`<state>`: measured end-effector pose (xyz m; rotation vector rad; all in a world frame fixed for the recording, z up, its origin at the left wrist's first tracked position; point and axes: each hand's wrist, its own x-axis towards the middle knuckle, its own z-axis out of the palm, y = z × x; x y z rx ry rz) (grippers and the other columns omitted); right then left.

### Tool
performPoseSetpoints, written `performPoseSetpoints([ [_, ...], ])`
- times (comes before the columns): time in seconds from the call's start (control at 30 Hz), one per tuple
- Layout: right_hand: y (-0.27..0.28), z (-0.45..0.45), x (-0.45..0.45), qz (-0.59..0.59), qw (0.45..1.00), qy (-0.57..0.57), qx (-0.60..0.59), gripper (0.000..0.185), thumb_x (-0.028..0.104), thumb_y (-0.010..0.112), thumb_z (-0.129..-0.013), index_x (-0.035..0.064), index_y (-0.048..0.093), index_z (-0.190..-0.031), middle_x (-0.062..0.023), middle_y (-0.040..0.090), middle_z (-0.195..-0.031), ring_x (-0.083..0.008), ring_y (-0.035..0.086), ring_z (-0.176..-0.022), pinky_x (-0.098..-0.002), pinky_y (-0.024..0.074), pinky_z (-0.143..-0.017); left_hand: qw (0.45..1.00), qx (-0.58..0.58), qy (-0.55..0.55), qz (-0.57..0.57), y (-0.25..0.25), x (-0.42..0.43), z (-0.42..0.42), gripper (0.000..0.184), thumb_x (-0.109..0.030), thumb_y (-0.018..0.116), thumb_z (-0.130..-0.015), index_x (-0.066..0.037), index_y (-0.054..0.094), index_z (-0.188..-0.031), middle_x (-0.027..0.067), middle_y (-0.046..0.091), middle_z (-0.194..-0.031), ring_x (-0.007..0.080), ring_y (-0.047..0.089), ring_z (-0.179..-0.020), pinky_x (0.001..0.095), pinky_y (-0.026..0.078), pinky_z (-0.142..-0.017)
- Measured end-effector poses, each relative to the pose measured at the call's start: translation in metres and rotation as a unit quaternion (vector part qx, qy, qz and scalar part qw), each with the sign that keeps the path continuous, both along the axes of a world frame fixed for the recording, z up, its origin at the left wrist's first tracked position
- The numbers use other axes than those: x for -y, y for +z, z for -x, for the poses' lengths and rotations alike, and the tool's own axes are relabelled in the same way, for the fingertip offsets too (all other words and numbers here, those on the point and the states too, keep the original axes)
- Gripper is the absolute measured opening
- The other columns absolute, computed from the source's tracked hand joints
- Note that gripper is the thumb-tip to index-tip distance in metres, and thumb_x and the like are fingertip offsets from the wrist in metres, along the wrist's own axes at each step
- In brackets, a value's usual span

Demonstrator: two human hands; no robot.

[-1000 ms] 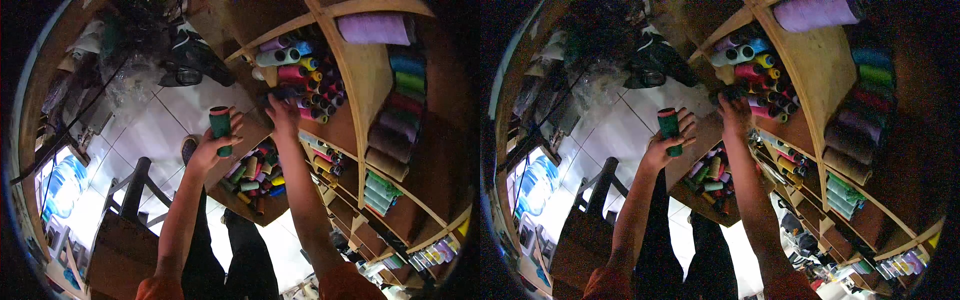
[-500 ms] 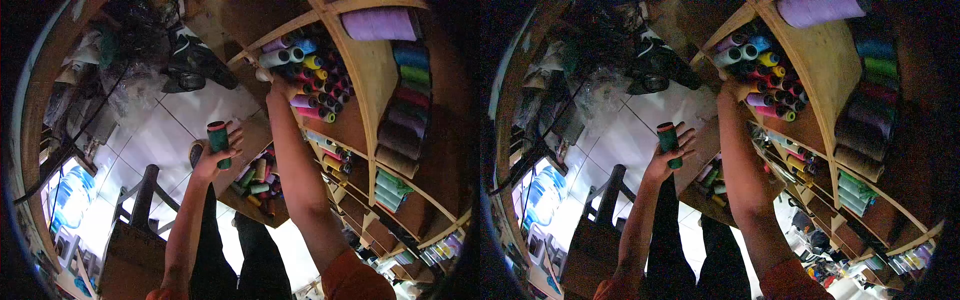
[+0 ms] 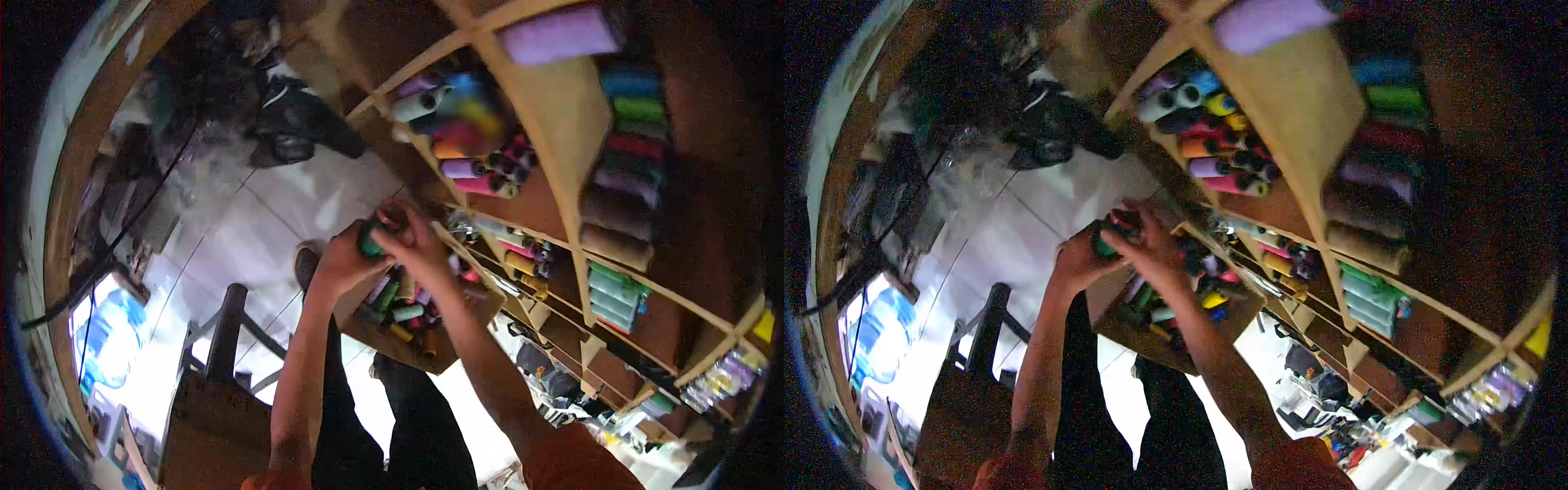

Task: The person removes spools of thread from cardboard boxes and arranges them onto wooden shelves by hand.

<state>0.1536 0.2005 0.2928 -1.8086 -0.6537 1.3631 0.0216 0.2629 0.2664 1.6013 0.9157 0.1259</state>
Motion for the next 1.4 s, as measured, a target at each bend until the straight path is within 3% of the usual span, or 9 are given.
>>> performPoseSetpoints([
  [0.07,0.033,0.009,0.020,0.091,0.987,-0.053,0.117,0.061,0.038,0.062,-0.083,0.0034,0.039,-0.128,-0.0147,0.052,-0.119,-0.0238,0.051,-0.109,-0.0368,0.0413,-0.091,0.993,0.073,0.013,0.093,0.010,0.008,-0.012,0.058,-0.024,0.070,-0.075,-0.001,0.044,-0.122,0.0113,0.059,-0.105,0.0227,0.057,-0.096,0.0322,0.045,-0.084],
  [0.17,0.057,0.002,0.046,0.051,0.992,-0.102,0.059,0.060,0.036,0.060,-0.084,0.0012,0.040,-0.128,-0.0148,0.055,-0.111,-0.0183,0.055,-0.098,-0.0324,0.0455,-0.080,0.972,0.173,0.071,0.139,0.025,0.031,-0.034,0.063,-0.030,0.062,-0.084,-0.002,0.032,-0.132,0.0108,0.048,-0.123,0.0197,0.049,-0.108,0.0311,0.039,-0.091],
  [0.27,0.109,-0.007,0.054,0.053,0.980,-0.052,0.183,0.051,0.028,0.062,-0.083,0.0008,0.044,-0.123,-0.0085,0.059,-0.095,-0.0118,0.056,-0.081,-0.0243,0.0461,-0.069,0.841,0.245,0.230,0.424,0.076,0.048,-0.057,0.055,-0.031,0.057,-0.088,-0.002,0.036,-0.129,0.0146,0.052,-0.119,0.0232,0.052,-0.106,0.0307,0.039,-0.091],
  [0.33,0.141,-0.017,0.058,0.019,0.979,-0.077,0.190,0.047,0.020,0.065,-0.082,0.0011,0.046,-0.120,-0.0041,0.059,-0.086,-0.0090,0.056,-0.073,-0.0205,0.0460,-0.066,0.904,0.114,0.178,0.371,0.150,0.024,-0.058,0.052,-0.035,0.052,-0.090,-0.004,0.038,-0.129,0.0153,0.053,-0.115,0.0246,0.051,-0.105,0.0312,0.037,-0.093],
  [0.53,0.238,-0.074,0.042,-0.237,0.917,-0.233,0.221,0.039,0.010,0.069,-0.076,0.0020,0.053,-0.111,-0.0044,0.057,-0.092,-0.0104,0.053,-0.083,-0.0226,0.0455,-0.073,0.770,0.485,0.149,0.387,0.151,0.048,-0.089,0.056,-0.032,0.051,-0.089,-0.010,0.031,-0.137,0.0122,0.040,-0.133,0.0261,0.039,-0.121,0.0400,0.032,-0.099],
  [0.8,0.283,-0.224,-0.069,-0.139,0.753,-0.071,0.639,0.038,0.033,0.070,-0.073,0.0060,0.062,-0.098,-0.0093,0.064,-0.093,-0.0198,0.059,-0.083,-0.0336,0.0451,-0.076,0.826,0.446,0.093,0.333,0.164,0.046,-0.094,0.070,-0.026,0.058,-0.086,-0.007,0.018,-0.141,0.0108,0.038,-0.130,0.0246,0.034,-0.123,0.0392,0.026,-0.103],
  [1.0,0.272,-0.297,-0.141,-0.015,0.710,0.017,0.704,0.045,0.032,0.071,-0.071,0.0058,0.061,-0.106,-0.0144,0.062,-0.105,-0.0288,0.059,-0.098,-0.0369,0.0444,-0.085,0.823,0.419,0.105,0.367,0.154,0.051,-0.081,0.078,-0.019,0.062,-0.081,-0.007,0.014,-0.141,0.0143,0.036,-0.131,0.0266,0.032,-0.124,0.0374,0.021,-0.105],
  [1.23,0.233,-0.346,-0.158,-0.052,0.634,0.078,0.767,0.050,0.036,0.072,-0.069,0.0063,0.060,-0.107,-0.0156,0.063,-0.101,-0.0341,0.059,-0.094,-0.0399,0.0449,-0.085,0.855,0.376,0.112,0.338,0.130,0.041,-0.066,0.076,-0.016,0.060,-0.082,-0.007,0.013,-0.141,0.0175,0.038,-0.132,0.0283,0.036,-0.123,0.0410,0.035,-0.096],
  [1.4,0.237,-0.330,-0.156,-0.041,0.610,0.046,0.790,0.048,0.035,0.071,-0.070,0.0069,0.060,-0.108,-0.0159,0.063,-0.098,-0.0335,0.058,-0.095,-0.0392,0.0438,-0.085,0.905,0.318,0.082,0.270,0.121,0.036,-0.062,0.057,-0.006,0.056,-0.084,-0.006,0.029,-0.135,0.0135,0.047,-0.124,0.0216,0.044,-0.116,0.0338,0.038,-0.093],
])
